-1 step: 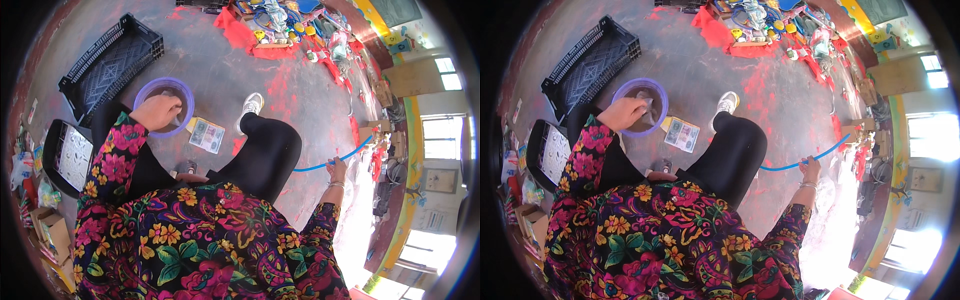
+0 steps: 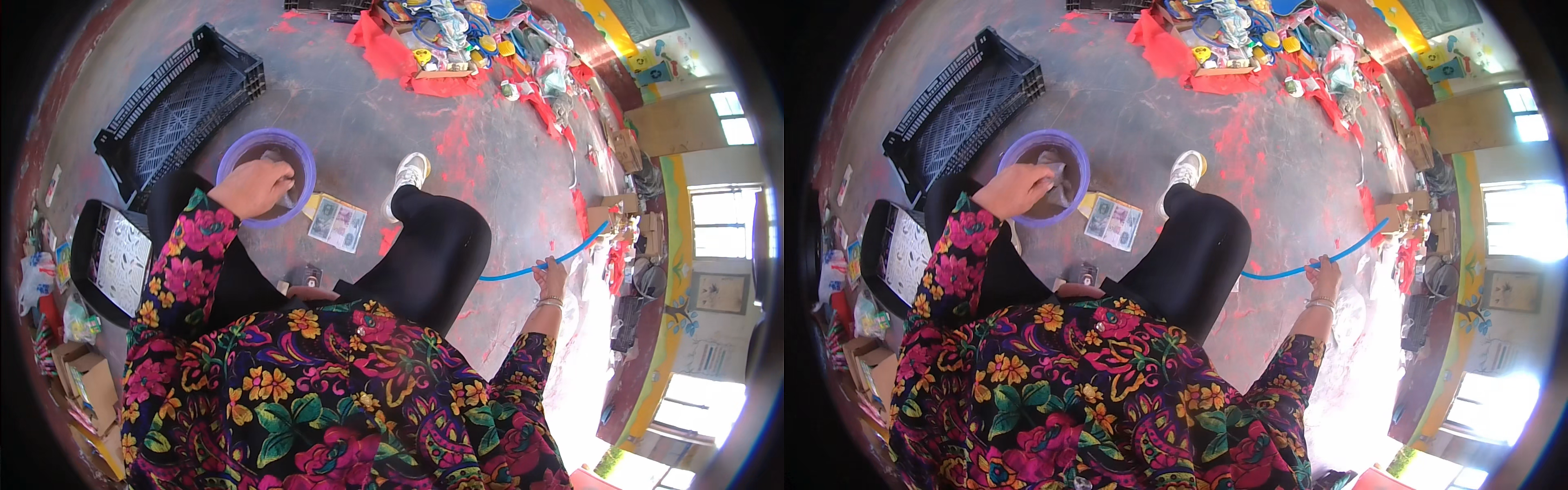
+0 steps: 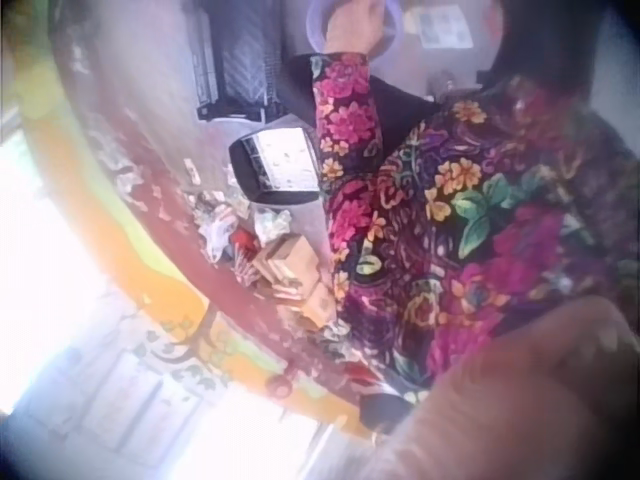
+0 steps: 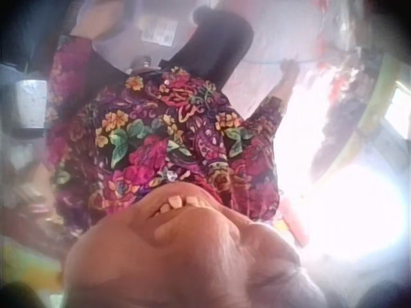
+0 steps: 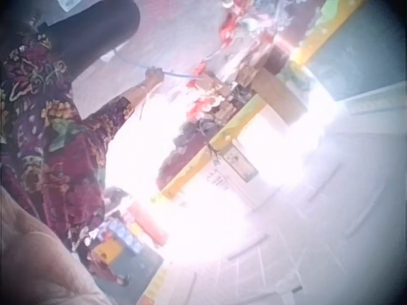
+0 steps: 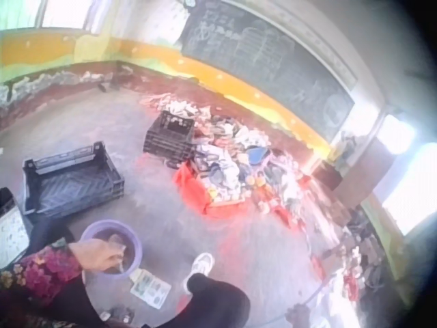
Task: The person sorts through papers and stickers, placing them into a black crate. They then handle a blue hose and a purple bucket, followed by picking up and opening a box containing a pink eyeliner pencil.
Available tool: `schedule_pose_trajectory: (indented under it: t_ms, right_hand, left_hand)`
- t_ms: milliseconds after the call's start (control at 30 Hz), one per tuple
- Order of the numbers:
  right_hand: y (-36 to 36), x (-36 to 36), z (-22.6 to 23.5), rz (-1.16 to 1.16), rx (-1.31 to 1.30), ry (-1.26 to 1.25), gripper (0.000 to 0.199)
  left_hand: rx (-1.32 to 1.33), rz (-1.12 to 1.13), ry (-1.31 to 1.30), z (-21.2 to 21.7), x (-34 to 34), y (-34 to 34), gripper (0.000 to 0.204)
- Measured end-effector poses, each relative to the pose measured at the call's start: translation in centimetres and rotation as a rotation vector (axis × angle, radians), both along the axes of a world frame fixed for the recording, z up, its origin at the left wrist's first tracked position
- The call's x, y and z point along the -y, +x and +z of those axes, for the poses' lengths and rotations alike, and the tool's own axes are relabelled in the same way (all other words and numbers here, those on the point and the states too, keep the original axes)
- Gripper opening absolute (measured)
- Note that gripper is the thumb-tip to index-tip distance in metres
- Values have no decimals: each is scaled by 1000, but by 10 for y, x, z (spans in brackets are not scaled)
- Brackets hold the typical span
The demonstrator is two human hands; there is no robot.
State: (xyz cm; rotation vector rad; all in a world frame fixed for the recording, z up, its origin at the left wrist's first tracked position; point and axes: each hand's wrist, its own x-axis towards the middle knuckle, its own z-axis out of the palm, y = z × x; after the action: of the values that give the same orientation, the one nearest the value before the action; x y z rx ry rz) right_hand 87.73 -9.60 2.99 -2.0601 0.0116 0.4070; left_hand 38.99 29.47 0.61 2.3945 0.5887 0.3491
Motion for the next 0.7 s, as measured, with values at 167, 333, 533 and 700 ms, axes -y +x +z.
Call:
schedule_pose_trajectory:
  t_ms: [167,333,533,700]
  right_hand:
    - [4,-5,-4,-21,-14,15,24]
    - [14,1,-21,-61,-24,31,27]
    - [3,2,-20,-99,-73,61,26]
    - [7,20,-15,-119,-72,129,26]
  left_hand:
    - [-84,27,-46,18,7,5,19]
    - [-117,16,-48,19,14,3,19]
    - [5,31,-23,23,16,-6,20]
    - [43,36,-21,36,21,-9,20]
